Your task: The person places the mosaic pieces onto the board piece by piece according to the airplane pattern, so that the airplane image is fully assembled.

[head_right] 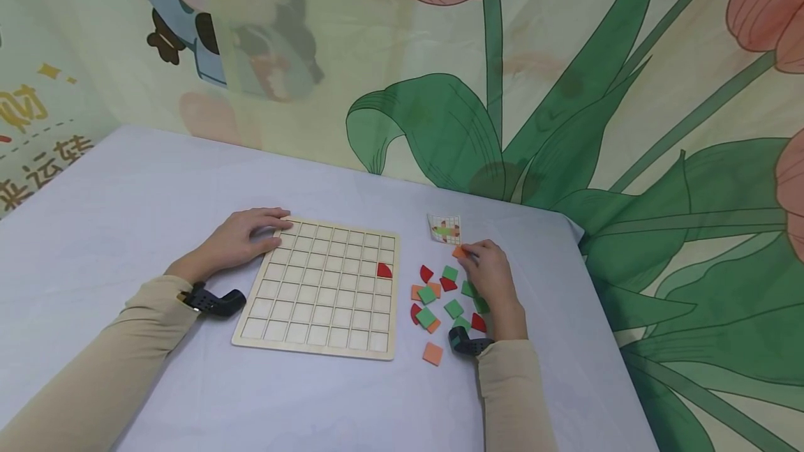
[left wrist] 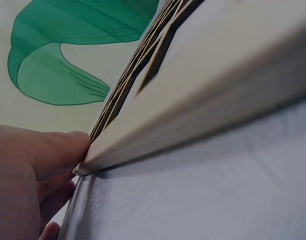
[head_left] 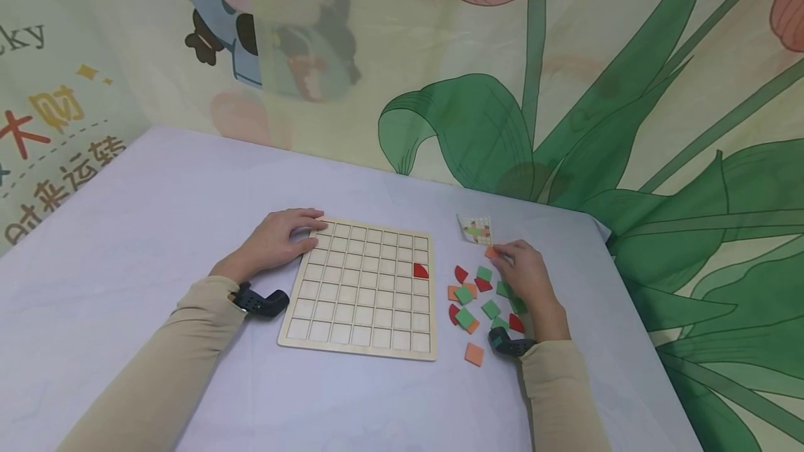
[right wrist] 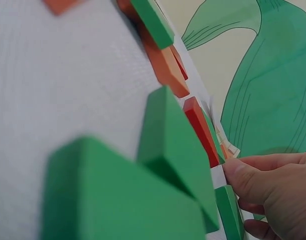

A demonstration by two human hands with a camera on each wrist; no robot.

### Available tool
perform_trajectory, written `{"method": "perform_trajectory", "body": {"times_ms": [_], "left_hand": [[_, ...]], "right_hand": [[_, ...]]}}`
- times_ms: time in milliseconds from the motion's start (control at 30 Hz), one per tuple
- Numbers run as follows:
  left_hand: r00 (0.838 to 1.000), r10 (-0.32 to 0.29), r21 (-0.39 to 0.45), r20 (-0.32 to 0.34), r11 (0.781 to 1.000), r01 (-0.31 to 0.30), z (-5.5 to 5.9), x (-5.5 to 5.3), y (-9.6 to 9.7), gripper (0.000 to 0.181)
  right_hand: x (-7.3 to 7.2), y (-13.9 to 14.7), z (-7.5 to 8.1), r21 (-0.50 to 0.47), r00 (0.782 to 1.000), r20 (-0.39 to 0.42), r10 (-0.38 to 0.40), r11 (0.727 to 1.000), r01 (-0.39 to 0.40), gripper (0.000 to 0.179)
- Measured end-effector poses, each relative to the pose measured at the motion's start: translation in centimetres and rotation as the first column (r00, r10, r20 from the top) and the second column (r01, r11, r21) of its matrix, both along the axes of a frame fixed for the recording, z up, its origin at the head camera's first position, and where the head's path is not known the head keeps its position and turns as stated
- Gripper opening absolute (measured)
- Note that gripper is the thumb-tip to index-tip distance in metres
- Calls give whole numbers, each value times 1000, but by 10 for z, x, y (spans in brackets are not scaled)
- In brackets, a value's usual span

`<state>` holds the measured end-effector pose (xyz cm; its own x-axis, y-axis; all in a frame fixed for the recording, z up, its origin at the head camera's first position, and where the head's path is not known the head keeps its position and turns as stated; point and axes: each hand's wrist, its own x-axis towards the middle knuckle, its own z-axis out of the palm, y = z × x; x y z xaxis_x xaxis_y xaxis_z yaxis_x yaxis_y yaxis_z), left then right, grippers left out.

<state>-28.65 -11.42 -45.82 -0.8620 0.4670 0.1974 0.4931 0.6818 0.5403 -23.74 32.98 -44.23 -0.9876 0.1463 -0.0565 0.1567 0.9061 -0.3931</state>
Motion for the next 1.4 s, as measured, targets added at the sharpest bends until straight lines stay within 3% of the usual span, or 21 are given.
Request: {"method": "perform_trajectory", "body": {"times_ms": [733,1400], "left_hand": [[1000,2,11,12,1000,-2,2,1,0,34],[1000,11,8,20,1000,-11,1,0,0,34]], "right_hand": [[-1,-5,8,-37,999,23,-23,999,24,44],[2,-22,22,-24,999,-4,40,999,-40,41]]}}
